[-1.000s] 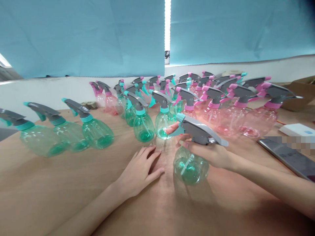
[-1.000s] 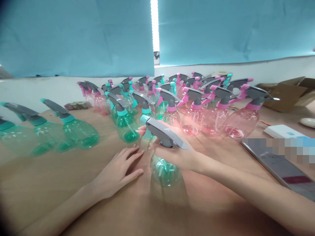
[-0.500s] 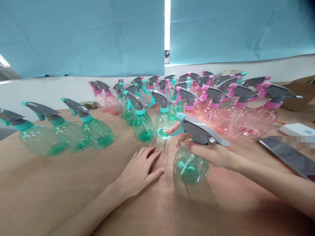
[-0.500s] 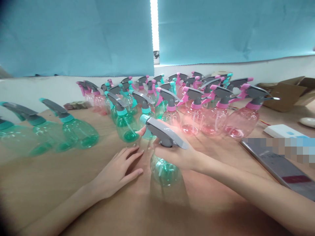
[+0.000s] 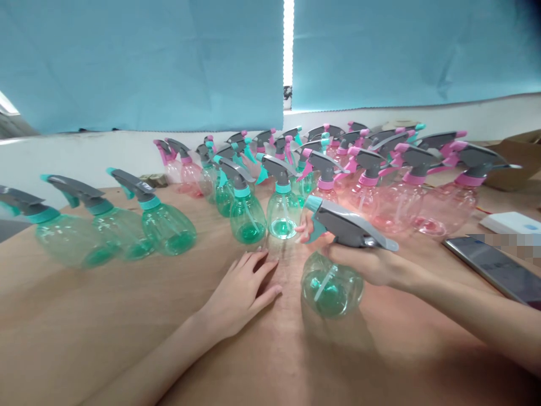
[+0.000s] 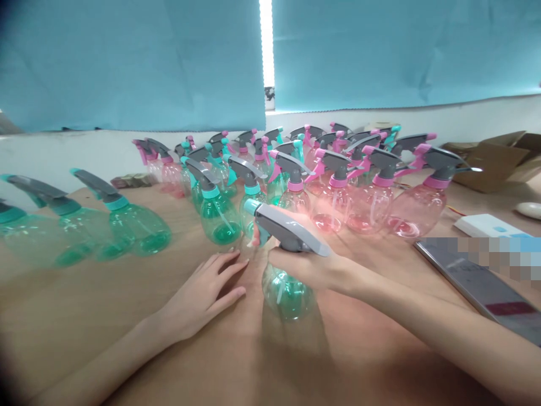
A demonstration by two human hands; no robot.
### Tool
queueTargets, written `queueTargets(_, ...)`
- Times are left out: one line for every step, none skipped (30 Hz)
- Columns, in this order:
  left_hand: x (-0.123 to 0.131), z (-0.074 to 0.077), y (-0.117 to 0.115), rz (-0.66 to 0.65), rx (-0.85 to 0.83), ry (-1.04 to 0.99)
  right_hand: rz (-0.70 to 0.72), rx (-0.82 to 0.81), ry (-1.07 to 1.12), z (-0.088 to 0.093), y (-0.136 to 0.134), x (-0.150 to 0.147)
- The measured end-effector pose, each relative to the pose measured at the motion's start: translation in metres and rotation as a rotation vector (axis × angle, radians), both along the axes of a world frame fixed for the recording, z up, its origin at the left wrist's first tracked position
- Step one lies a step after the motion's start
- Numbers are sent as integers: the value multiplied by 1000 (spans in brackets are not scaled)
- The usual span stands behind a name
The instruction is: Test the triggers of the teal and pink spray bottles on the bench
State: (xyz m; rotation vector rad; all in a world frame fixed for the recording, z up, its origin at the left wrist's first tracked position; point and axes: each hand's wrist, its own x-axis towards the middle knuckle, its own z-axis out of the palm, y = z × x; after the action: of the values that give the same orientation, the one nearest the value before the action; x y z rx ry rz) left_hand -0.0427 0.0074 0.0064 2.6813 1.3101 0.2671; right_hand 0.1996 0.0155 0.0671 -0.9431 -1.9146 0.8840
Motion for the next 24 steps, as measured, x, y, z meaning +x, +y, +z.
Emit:
queueTargets(0, 0, 0, -1, 0, 1, 2, 5, 0, -1, 0, 1)
queueTargets(0, 0, 0, -1, -1, 0, 5, 15, 3, -1, 0, 1)
queueTargets(0, 0, 0, -1, 0, -2, 10, 22, 8, -2, 1, 1)
queueTargets(0, 0, 0, -1, 0, -4, 16, 25, 14, -2, 1, 2)
queueTargets(0, 0, 0, 0, 2, -7, 20, 20, 19, -3, 1, 2)
queueTargets(0, 0, 0, 0, 3, -11, 25, 7, 20, -4, 1, 2)
queueTargets(-1, 0, 0, 1, 4, -14, 26, -9, 21, -5, 1, 3)
queueTargets(-1, 1, 0, 2, 3, -15, 21, -28, 20, -5, 1, 3)
queueTargets(-1, 1, 0, 2, 1, -15, 12, -42, 21, -5, 0, 4)
queueTargets(-1, 1, 0, 3, -1, -14, 2, -51, 25, -5, 0, 4)
queueTargets(-1, 1, 0, 2, -4, -13, -7, -54, 28, -5, -1, 4)
queueTargets(0, 1, 0, 2, -6, -11, -10, -51, 36, -4, -1, 4)
queueTargets(0, 1, 0, 2, -7, -9, 0, -48, 46, -3, -2, 3)
queueTargets(0, 1, 0, 3, -5, -9, 19, -48, 56, -2, -3, 2)
queueTargets(0, 0, 0, 4, -4, -9, 39, -48, 70, -1, -3, 1)
queueTargets(0, 0, 0, 3, -2, -9, 55, -43, 92, 0, -4, -1)
queueTargets(-1, 0, 0, 3, 0, -9, 66, -33, 118, 1, -4, -3)
queueTargets(-1, 0, 0, 3, 1, -9, 68, -19, 143, 2, -4, -5)
queueTargets(-1, 0, 0, 2, 0, -10, 62, -4, 165, 2, -5, -6)
queueTargets(-1, 0, -1, 2, -2, -12, 53, 10, 185, 2, -5, -8)
queueTargets(-1, 0, -1, 2, -3, -12, 48, 18, 195, 2, -5, -9)
queueTargets(-1, 0, -1, 2, -4, -13, 43, 20, 197, 2, -5, -10)
queueTargets(-1, 0, -1, 1, -5, -14, 38, 21, 194, 1, -5, -10)
queueTargets(-1, 0, -1, 1, -5, -15, 31, 21, 193, 1, -5, -10)
